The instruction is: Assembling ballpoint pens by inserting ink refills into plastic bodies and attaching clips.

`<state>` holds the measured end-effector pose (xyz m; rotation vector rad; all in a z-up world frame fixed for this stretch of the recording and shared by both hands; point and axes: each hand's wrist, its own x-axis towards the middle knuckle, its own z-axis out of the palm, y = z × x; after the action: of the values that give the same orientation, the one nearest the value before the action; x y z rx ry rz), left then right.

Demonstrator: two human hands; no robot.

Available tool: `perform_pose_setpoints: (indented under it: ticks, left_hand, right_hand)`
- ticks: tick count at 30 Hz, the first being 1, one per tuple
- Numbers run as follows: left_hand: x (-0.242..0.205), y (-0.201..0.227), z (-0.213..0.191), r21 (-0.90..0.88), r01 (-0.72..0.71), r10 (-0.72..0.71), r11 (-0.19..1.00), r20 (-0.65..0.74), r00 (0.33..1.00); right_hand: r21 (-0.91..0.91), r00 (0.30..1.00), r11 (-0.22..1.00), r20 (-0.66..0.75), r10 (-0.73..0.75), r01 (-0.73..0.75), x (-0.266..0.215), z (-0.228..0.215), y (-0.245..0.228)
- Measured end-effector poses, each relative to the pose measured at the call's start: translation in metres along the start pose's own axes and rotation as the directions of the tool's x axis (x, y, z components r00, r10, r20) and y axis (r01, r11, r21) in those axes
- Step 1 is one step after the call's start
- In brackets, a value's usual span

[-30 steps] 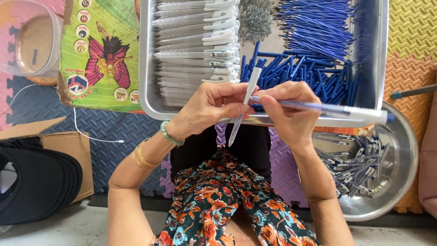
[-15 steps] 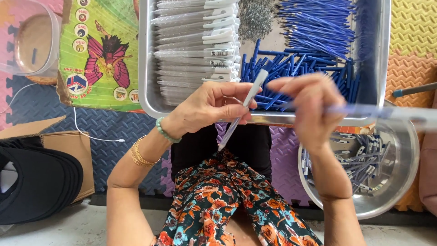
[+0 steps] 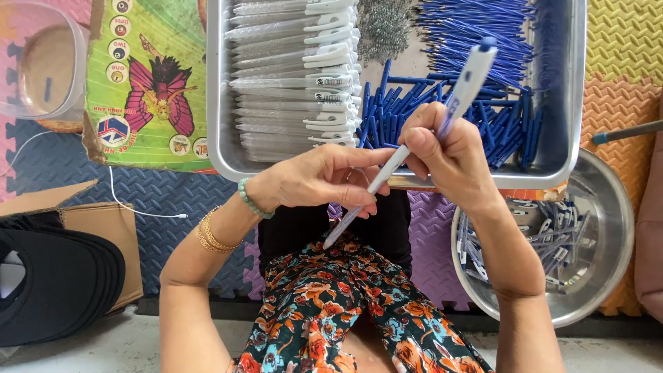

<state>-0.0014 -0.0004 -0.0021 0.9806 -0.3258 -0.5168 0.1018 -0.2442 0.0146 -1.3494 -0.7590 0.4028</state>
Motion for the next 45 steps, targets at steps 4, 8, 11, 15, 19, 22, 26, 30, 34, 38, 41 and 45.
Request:
perform_pose_setpoints:
  ticks: [4, 8, 11, 15, 19, 22, 26, 30, 34, 38, 41, 45]
  left_hand:
    - [-0.001, -0.004, -0.002, 0.011, -0.001, 0.001, 1.0, 0.018, 1.0]
    - [0.0, -0.009, -0.005, 0.087, -0.028, 0.025, 0.996, 0.037, 0.999]
    - [-0.004, 0.006, 0.005, 0.191, -0.009, -0.005, 0.981, 0.07, 0.998]
    - [-0.013, 0.017, 0.013, 0.201, 0.074, -0.09, 0.977, 0.072, 0.993]
    - [-0.017, 0.023, 0.003, 0.048, 0.085, -0.087, 0.995, 0.052, 0.995]
    - [-0.018, 0.029, 0.001, -0.024, 0.081, -0.082, 0.996, -0.042, 0.996]
    - [-0.016, 0.03, -0.002, 0.011, 0.087, -0.086, 0.996, -0.068, 0.994]
    - [-0.014, 0.057, 0.013, 0.462, 0.088, 0.034, 0.883, -0.251, 0.967]
    - [0.001, 0.085, 0.03, 0.893, -0.074, 0.34, 0.444, -0.092, 0.936]
    - [0.019, 0.095, 0.048, 0.974, 0.013, 0.442, -0.226, 0.09, 0.893]
    - [0.035, 0.093, 0.052, 0.876, 0.06, 0.437, -0.478, 0.178, 0.882]
    - [0.049, 0.096, 0.053, 0.815, 0.067, 0.457, -0.575, 0.252, 0.853]
  right_hand:
    - [-0.056, 0.999, 0.998, -0.036, 0.014, -0.016, 0.001, 0.004, -0.007]
    - [-0.326, 0.984, 0.945, -0.176, -0.04, -0.02, 0.006, -0.002, 0.003]
    - [-0.342, 0.948, 0.938, -0.313, -0.054, -0.06, 0.012, -0.019, -0.002]
    - [-0.176, 0.919, 0.98, -0.395, 0.017, -0.094, 0.022, -0.029, -0.029]
    - [-0.348, 0.933, 0.919, -0.355, 0.056, -0.187, 0.016, -0.039, -0.013]
    - [-0.659, 0.979, 0.724, -0.16, 0.129, -0.203, 0.01, -0.029, -0.007]
    - [-0.759, 0.988, 0.637, -0.059, 0.14, -0.135, 0.006, -0.024, -0.016]
    - [-0.659, 0.968, 0.711, -0.21, 0.141, -0.246, -0.001, -0.021, -0.032]
    - [-0.233, 0.962, 0.935, -0.118, 0.246, -0.268, -0.002, -0.015, -0.028]
    - [0.289, 0.907, 0.869, -0.002, 0.42, -0.402, 0.005, -0.001, -0.017]
    - [0.511, 0.908, 0.767, 0.069, 0.414, -0.389, 0.006, 0.001, -0.005]
    - [0.635, 0.893, 0.672, 0.062, 0.446, -0.38, 0.01, 0.0, 0.002]
